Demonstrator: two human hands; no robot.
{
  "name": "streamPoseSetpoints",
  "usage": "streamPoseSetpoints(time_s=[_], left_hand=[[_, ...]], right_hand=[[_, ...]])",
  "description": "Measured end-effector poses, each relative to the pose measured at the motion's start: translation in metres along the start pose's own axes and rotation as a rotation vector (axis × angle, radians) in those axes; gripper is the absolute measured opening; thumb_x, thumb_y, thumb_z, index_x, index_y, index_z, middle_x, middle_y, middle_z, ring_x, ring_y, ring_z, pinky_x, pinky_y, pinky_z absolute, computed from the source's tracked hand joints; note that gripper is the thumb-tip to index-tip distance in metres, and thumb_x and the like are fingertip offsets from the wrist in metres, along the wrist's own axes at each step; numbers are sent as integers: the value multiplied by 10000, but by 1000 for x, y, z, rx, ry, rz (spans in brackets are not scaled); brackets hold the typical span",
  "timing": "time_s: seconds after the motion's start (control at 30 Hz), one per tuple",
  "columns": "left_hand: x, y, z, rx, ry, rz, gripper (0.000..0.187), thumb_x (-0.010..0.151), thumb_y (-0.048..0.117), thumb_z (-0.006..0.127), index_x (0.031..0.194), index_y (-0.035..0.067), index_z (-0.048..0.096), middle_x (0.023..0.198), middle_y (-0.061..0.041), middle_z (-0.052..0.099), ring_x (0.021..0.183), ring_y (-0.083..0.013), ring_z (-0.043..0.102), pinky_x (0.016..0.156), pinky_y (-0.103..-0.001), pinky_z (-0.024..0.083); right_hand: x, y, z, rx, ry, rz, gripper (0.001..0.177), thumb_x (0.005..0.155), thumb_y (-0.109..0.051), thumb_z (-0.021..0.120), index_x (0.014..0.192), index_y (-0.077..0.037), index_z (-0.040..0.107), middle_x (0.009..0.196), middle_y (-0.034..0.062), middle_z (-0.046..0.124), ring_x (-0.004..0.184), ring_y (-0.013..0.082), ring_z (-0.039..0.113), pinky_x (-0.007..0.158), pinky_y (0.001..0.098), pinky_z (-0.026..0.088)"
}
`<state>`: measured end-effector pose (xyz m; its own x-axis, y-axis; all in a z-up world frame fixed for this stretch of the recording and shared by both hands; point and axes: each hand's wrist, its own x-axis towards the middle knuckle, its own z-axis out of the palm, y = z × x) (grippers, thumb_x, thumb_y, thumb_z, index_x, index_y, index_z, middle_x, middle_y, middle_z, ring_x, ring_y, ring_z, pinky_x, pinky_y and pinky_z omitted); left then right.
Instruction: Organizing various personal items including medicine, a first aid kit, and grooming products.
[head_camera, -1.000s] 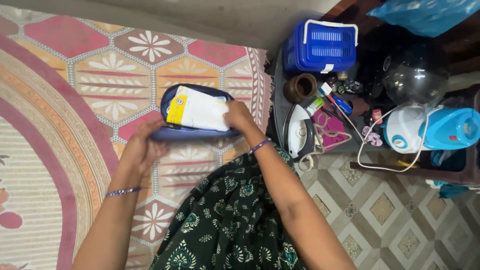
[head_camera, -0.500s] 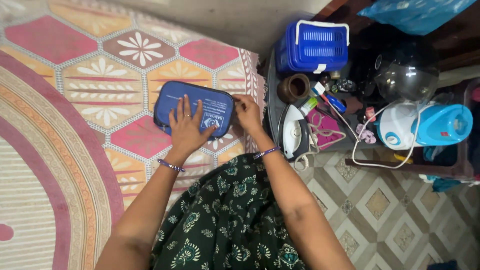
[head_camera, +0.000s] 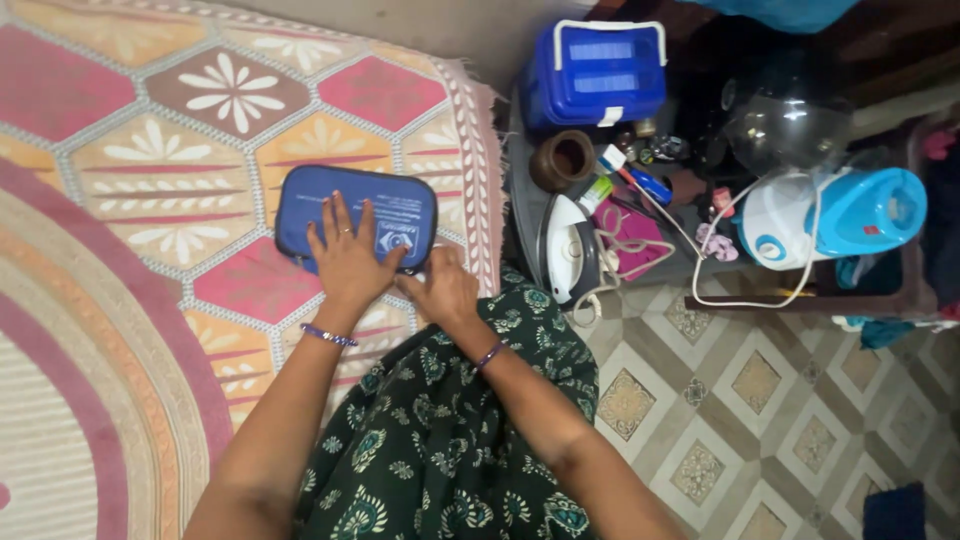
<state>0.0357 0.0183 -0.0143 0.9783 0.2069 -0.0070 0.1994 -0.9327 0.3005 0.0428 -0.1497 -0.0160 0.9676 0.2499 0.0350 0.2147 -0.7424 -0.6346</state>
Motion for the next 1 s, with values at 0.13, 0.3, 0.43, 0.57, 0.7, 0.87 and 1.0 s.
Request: streamPoseSetpoints(time_s=[0.13,0.3,0.43,0.57,0.7,0.87,1.0], left_hand=[[-5,4,-3,-30,23,23,900,818,596,736,1497,50,513,1620,-334,277,1529,-446,212,1174,-680,145],[-18,12,2,-125,56,121,497,879,355,768,1278,87,644,1528,-222,467,1510,-403,339,1155,-765,135],[-19,12,5,-149,64,159,303,901,294,762,1116,95,684,1451,-178,549,1494,-388,394,1158,-775,158],[-10,15,-2,-147,44,122,218,890,286,761,993,100,714,1394,-176,589,1452,-397,425,1126,-781,184],[-10,5,-2,-143,16,148,146,917,211,713,1023,112,728,1434,-180,580,1454,-402,426,1133,-782,187],[-20,-3,-3,-78,-27,265,276,852,141,671,1118,125,741,1492,-202,541,1465,-407,415,1156,-753,192],[-27,-5,-11,-21,-73,384,425,812,159,683,1233,119,725,1497,-209,535,1447,-395,437,1145,-706,244]], right_hand=[[-15,32,24,24,13,-45,367,813,-388,798,914,-62,665,886,109,693,725,341,696,614,473,541],[-16,34,9,-53,7,-430,125,903,-209,663,905,-83,662,822,110,678,670,301,702,573,438,558],[-13,30,21,-176,-26,-451,168,900,-243,680,838,-87,660,752,111,692,630,300,701,549,432,556],[-9,26,31,-159,-42,-333,328,889,-369,721,802,-59,656,690,136,698,594,305,706,538,426,561],[-10,25,36,-117,4,-263,278,935,-317,688,793,-80,658,704,134,706,609,306,709,570,428,567],[-14,21,23,-119,-7,-292,261,951,-286,634,816,-63,656,743,146,714,615,318,704,591,441,567],[-14,17,19,-117,-34,-302,272,957,-301,604,821,-72,659,768,148,717,672,321,719,642,446,577]])
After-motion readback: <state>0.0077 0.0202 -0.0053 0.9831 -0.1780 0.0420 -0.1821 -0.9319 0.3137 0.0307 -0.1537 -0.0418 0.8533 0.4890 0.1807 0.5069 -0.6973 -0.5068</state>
